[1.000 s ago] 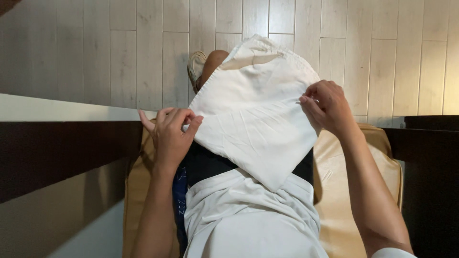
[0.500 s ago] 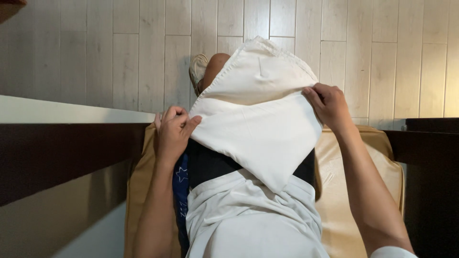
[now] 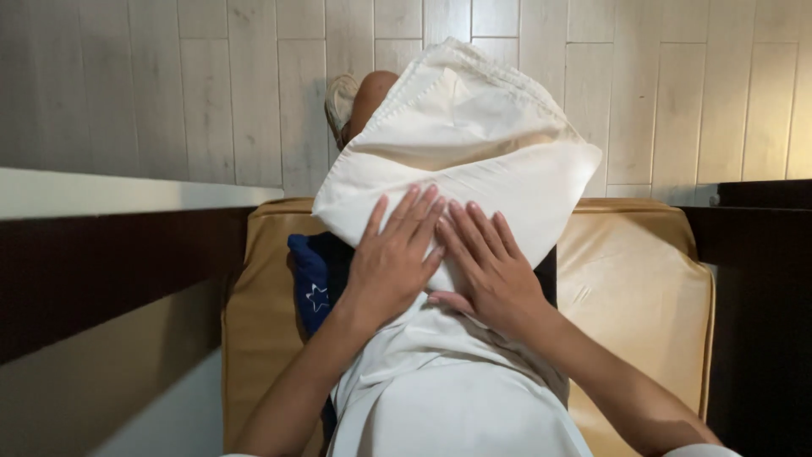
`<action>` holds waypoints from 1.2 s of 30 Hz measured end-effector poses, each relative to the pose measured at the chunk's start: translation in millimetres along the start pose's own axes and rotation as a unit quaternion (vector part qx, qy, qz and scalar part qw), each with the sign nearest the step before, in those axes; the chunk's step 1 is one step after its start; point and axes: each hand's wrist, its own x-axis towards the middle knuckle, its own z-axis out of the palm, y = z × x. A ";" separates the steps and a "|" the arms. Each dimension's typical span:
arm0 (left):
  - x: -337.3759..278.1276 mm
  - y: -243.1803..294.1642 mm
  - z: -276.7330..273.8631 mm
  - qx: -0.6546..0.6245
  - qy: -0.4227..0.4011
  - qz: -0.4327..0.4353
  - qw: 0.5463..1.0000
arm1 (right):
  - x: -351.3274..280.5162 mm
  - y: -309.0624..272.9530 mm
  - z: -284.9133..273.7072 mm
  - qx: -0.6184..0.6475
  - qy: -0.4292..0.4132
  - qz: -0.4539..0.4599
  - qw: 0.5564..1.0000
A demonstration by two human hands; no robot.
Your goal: The person takes a white cloth from a wooden cabinet and sits on a chair. They unfold the cloth, shake it out, and fold it neatly on their lap.
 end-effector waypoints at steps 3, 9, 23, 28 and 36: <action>-0.9 -16.8 4.1 0.012 0.013 -0.025 1.000 | -24.4 9.4 15.2 -0.035 -0.035 0.044 0.998; -15.8 -81.6 28.3 -0.052 0.047 -0.175 0.982 | -69.4 52.2 21.9 -0.043 -0.049 0.166 0.984; -42.3 -88.8 23.0 -0.457 0.191 -0.435 0.752 | -22.6 148.2 11.3 0.517 0.160 0.469 0.698; -12.0 -74.2 -6.2 -0.171 0.261 -0.293 0.904 | -9.7 155.7 16.0 0.254 0.203 0.432 0.841; 114.9 -73.5 5.8 -0.085 0.130 -0.172 0.973 | 42.9 145.9 -2.8 0.159 0.173 0.245 0.941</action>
